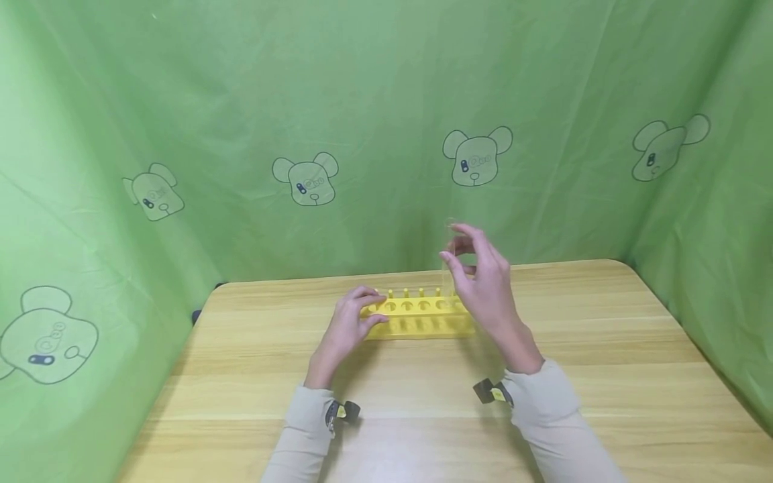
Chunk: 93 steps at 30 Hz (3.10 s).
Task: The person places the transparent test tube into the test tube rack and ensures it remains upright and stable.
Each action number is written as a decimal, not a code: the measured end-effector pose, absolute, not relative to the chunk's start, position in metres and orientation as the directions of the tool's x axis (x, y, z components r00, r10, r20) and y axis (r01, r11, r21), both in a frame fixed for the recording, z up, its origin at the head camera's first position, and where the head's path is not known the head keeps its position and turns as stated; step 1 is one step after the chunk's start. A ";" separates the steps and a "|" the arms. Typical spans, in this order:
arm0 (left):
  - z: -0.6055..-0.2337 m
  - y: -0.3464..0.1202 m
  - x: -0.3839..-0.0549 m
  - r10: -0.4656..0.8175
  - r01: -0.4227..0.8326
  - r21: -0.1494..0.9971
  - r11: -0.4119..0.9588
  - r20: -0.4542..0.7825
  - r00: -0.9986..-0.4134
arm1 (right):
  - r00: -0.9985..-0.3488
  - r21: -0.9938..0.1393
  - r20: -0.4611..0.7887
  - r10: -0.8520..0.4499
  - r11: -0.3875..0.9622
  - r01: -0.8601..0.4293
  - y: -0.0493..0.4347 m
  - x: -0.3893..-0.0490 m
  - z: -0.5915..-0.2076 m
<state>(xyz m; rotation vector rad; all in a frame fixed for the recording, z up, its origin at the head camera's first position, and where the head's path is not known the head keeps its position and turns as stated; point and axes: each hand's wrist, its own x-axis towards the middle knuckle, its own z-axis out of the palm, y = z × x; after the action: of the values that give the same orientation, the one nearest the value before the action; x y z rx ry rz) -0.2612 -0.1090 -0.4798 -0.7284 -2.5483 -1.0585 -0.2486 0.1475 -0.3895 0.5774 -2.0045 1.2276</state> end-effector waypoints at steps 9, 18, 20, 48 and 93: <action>-0.480 -0.109 -0.261 0.345 0.555 0.573 0.603 0.440 -0.829 | -0.647 -0.568 0.763 -0.019 0.457 -0.684 0.142 -0.248 -0.390; -0.480 -0.110 -0.261 0.350 0.568 0.565 0.599 0.453 -0.820 | -0.651 -0.574 0.759 -0.024 0.447 -0.686 0.139 -0.248 -0.390; -0.480 -0.110 -0.261 0.349 0.566 0.566 0.599 0.452 -0.821 | -0.651 -0.575 0.758 -0.026 0.445 -0.687 0.138 -0.248 -0.390; -0.480 -0.110 -0.260 0.346 0.553 0.578 0.600 0.436 -0.831 | -0.651 -0.580 0.758 -0.033 0.423 -0.696 0.128 -0.249 -0.393; -0.482 -0.111 -0.261 0.353 0.571 0.557 0.602 0.456 -0.817 | -0.649 -0.576 0.759 -0.049 0.412 -0.706 0.117 -0.250 -0.400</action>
<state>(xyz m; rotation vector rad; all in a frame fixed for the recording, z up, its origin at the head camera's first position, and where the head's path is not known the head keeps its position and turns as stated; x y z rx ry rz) -0.2614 -0.1106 -0.4819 -0.7520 -2.5327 -1.0360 -0.2499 0.1171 -0.3996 0.6388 -2.0011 1.2584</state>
